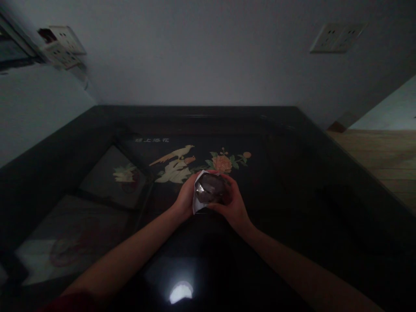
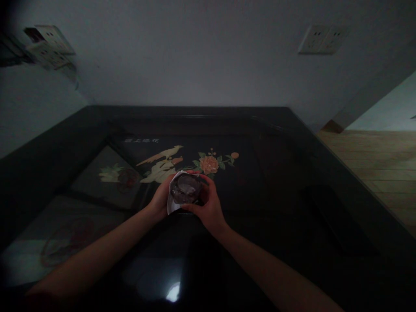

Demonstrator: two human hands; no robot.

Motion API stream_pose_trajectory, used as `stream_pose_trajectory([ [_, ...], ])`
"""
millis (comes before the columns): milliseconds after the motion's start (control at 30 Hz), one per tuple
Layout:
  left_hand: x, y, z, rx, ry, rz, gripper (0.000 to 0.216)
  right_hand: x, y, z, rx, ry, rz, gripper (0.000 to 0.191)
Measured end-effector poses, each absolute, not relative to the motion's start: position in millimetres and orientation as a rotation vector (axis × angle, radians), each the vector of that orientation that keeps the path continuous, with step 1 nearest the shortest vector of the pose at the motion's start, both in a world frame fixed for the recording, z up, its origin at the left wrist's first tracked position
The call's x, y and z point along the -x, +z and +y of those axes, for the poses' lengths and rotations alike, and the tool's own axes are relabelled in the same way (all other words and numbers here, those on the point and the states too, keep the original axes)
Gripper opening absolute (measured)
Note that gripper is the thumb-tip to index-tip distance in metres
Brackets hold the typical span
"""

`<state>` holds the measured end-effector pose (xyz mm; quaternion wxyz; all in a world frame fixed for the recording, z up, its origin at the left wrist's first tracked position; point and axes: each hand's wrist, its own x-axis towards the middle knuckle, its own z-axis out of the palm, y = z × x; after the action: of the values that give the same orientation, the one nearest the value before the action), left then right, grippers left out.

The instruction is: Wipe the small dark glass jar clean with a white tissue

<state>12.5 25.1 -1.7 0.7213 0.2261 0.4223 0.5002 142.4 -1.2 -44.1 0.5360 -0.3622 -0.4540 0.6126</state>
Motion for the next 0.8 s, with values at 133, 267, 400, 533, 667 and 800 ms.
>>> stream_pose_trajectory([
  [133, -14.4, -4.0, 22.2, -0.409, 1.154, 0.937, 0.025, -142.7, -43.4, -0.6, 0.912, 1.411, -1.102, 0.074],
  [267, -14.8, -4.0, 19.0, -0.345, 1.205, 0.917, 0.022, -145.1, -41.5, -1.3, 0.969, 1.286, -1.194, 0.065],
  [400, -16.4, 1.9, 16.9, -0.239, 1.223, 0.908, 0.021, -146.3, -46.2, -1.5, 1.002, 1.158, -1.175, 0.069],
  [533, -21.8, 6.0, 13.5, -0.17, 1.234, 0.925, 0.022, -146.9, -49.2, -1.6, 1.009, 1.05, -1.075, 0.062],
  [667, -30.4, 8.1, 5.8, -0.133, 1.304, 0.958, 0.019, -148.7, -46.4, -2.8, 1.038, 1.046, -1.105, 0.043],
  [800, -35.2, 8.2, -0.7, -0.137, 1.359, 0.948, 0.016, -149.0, -45.4, -4.4, 1.059, 1.146, -1.145, 0.042],
])
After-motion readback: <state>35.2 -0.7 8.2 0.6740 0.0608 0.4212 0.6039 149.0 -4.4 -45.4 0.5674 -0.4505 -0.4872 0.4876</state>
